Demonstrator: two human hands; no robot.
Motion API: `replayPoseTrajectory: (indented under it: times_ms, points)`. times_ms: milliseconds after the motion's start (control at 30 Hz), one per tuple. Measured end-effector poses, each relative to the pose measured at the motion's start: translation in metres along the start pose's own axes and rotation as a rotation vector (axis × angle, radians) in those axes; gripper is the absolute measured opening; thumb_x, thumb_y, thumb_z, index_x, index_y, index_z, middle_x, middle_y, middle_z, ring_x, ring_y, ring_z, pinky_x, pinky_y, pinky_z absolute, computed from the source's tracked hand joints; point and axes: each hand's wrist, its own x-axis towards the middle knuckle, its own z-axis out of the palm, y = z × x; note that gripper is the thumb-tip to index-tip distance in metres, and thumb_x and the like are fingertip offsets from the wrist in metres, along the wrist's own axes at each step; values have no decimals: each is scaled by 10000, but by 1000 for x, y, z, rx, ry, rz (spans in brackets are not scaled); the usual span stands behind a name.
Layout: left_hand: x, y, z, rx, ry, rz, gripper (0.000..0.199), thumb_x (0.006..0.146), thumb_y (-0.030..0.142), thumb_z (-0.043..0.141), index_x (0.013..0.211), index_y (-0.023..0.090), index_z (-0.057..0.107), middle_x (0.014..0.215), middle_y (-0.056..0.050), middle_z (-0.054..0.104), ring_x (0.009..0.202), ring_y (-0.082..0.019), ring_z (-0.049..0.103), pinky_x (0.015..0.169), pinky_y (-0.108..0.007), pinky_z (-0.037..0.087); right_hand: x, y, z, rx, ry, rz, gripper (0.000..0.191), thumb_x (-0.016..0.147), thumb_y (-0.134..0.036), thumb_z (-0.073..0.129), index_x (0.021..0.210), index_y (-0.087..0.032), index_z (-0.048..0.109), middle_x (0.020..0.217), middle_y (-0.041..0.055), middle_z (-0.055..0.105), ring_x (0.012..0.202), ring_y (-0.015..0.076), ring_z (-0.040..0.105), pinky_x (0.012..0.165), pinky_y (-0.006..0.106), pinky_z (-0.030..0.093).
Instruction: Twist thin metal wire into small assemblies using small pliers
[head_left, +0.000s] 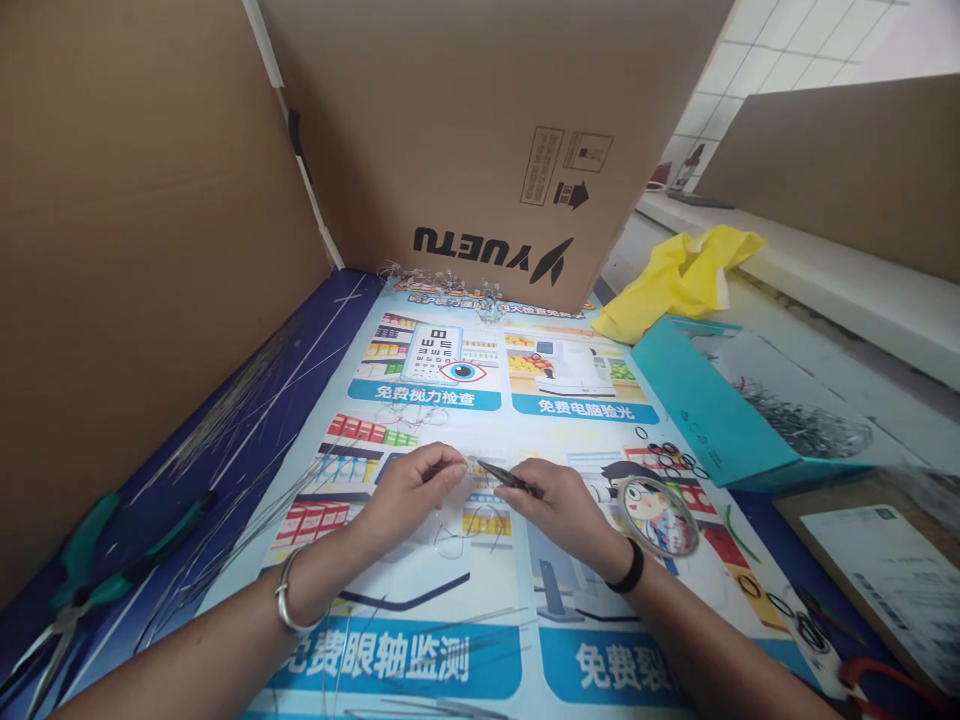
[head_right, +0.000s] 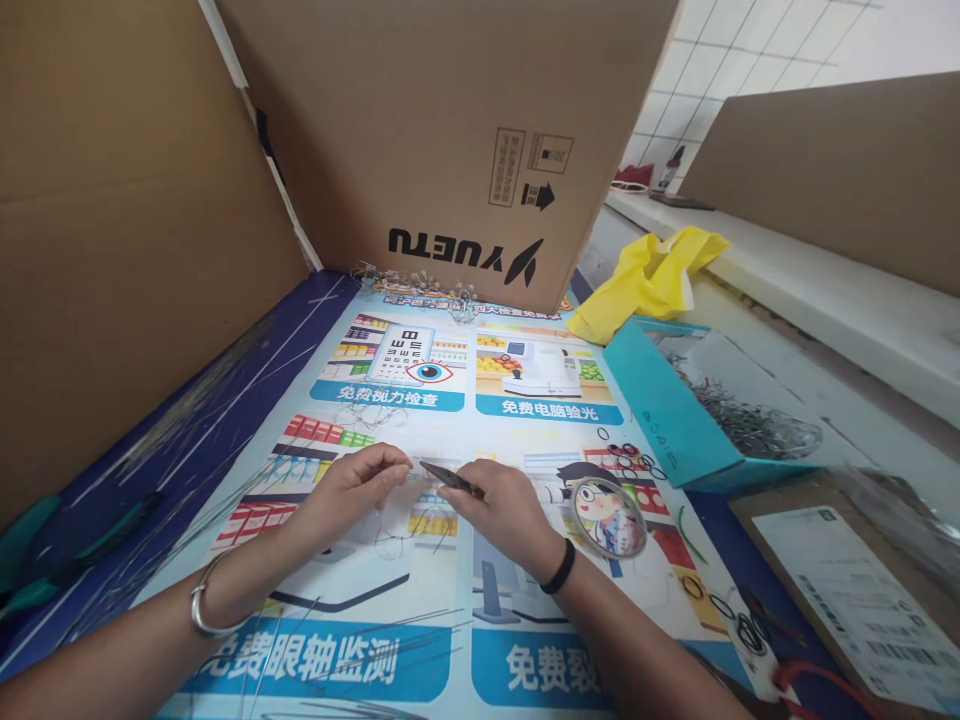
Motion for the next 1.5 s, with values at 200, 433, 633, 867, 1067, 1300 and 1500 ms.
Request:
replayPoseTrajectory:
  times_ms: [200, 433, 633, 867, 1067, 1300, 1500]
  points:
    - [-2, 1, 0, 65, 0, 25, 245, 867, 357, 453, 756, 194, 598, 533, 41, 493, 551, -121, 479, 593, -221, 353, -1, -1, 0, 10, -11, -3, 344, 860, -444, 483, 639, -183, 530, 618, -17, 517, 592, 103, 466, 544, 230, 303]
    - [-4, 0, -1, 104, 107, 96, 212, 848, 327, 481, 726, 202, 601, 616, 24, 537, 572, -124, 483, 575, -214, 351, 1, -2, -8, -48, -39, 3, 338, 863, -446, 469, 654, -190, 542, 645, -1, 538, 615, 120, 480, 556, 239, 317]
    - [-3, -2, -2, 116, 134, 116, 197, 850, 327, 483, 752, 202, 600, 650, 17, 549, 587, -123, 489, 584, -212, 358, 1, -1, -10, -67, -63, -34, 313, 860, -434, 485, 687, -189, 572, 681, 16, 563, 666, 137, 505, 606, 251, 344]
    - [-4, -5, -1, 98, 148, 105, 177, 848, 334, 481, 861, 226, 620, 637, 24, 554, 568, -124, 496, 577, -214, 367, 1, -1, -6, -111, -48, -42, 285, 847, -406, 519, 668, -189, 560, 675, 10, 552, 675, 136, 501, 611, 251, 340]
    - [-5, -7, 1, 129, 132, 112, 185, 859, 346, 465, 894, 241, 613, 611, 33, 542, 540, -119, 489, 560, -212, 368, 2, 0, -6, -109, -41, -37, 305, 849, -417, 516, 646, -190, 545, 652, 5, 540, 659, 134, 498, 602, 250, 337]
    - [-4, -10, 1, 198, 105, 154, 181, 881, 333, 444, 906, 237, 595, 623, 35, 547, 536, -108, 492, 554, -202, 369, 2, -1, -5, -85, -39, -47, 295, 852, -403, 515, 650, -191, 546, 652, 3, 542, 656, 132, 497, 598, 242, 333]
    - [-4, -9, 0, 225, 92, 162, 181, 891, 321, 430, 904, 232, 586, 644, 34, 555, 545, -103, 494, 558, -200, 371, 2, 0, -4, -87, -41, -46, 297, 849, -392, 522, 634, -187, 532, 645, -1, 527, 644, 125, 484, 591, 237, 329]
